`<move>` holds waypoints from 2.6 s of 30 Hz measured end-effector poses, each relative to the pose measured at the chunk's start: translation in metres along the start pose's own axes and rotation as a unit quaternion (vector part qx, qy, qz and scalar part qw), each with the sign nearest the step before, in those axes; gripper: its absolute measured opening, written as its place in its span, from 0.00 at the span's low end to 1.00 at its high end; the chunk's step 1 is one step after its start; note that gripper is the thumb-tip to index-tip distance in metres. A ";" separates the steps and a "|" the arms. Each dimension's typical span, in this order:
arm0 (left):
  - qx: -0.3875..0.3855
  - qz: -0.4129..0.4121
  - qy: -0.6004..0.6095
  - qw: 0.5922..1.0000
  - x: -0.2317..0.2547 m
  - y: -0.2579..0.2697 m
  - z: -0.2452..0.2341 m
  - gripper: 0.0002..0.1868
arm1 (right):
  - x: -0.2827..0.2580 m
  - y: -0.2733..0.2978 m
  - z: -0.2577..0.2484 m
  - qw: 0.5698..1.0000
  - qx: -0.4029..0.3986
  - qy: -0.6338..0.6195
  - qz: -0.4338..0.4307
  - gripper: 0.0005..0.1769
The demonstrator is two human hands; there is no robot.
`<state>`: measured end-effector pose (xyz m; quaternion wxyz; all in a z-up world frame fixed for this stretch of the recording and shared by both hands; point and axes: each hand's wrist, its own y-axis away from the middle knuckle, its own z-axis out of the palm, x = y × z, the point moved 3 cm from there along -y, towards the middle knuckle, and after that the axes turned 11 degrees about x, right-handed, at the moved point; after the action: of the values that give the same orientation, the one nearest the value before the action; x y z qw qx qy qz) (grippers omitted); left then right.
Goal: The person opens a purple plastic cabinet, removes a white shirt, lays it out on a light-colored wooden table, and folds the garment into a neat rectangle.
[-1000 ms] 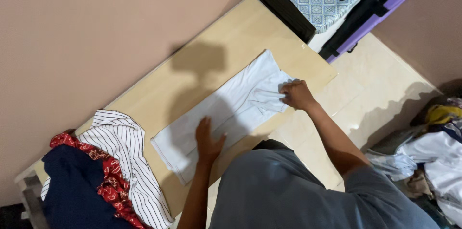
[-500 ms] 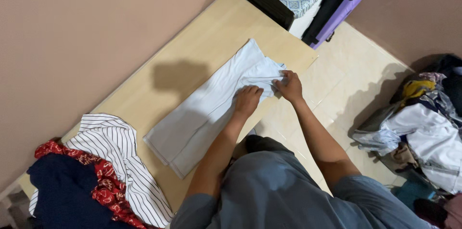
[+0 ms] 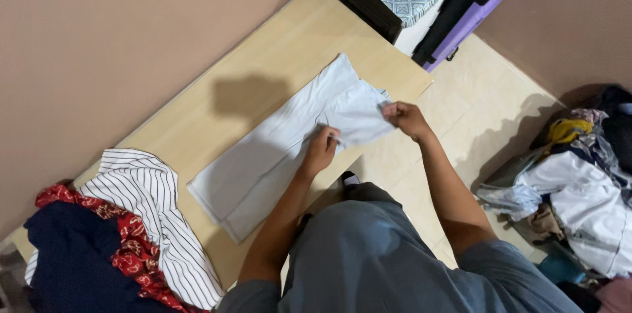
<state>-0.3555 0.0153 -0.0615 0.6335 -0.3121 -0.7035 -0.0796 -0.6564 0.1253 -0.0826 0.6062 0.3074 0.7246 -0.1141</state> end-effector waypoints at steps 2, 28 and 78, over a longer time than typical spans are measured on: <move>-0.048 -0.076 -0.034 0.995 0.001 0.009 -0.002 0.13 | -0.012 0.009 -0.002 0.997 -0.067 0.044 0.002 0.11; 0.222 -0.240 -0.021 0.945 -0.003 0.049 0.029 0.22 | -0.069 -0.150 0.087 0.933 0.114 0.319 -0.122 0.23; 0.305 -0.045 -0.537 0.785 0.026 0.137 -0.235 0.26 | -0.126 0.029 0.174 0.858 -0.059 0.258 -0.441 0.25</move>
<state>-0.0836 0.0129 -0.0325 0.2108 -0.0631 -0.9309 0.2916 -0.4887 0.0157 0.0014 0.3007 -0.0621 0.9203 -0.2425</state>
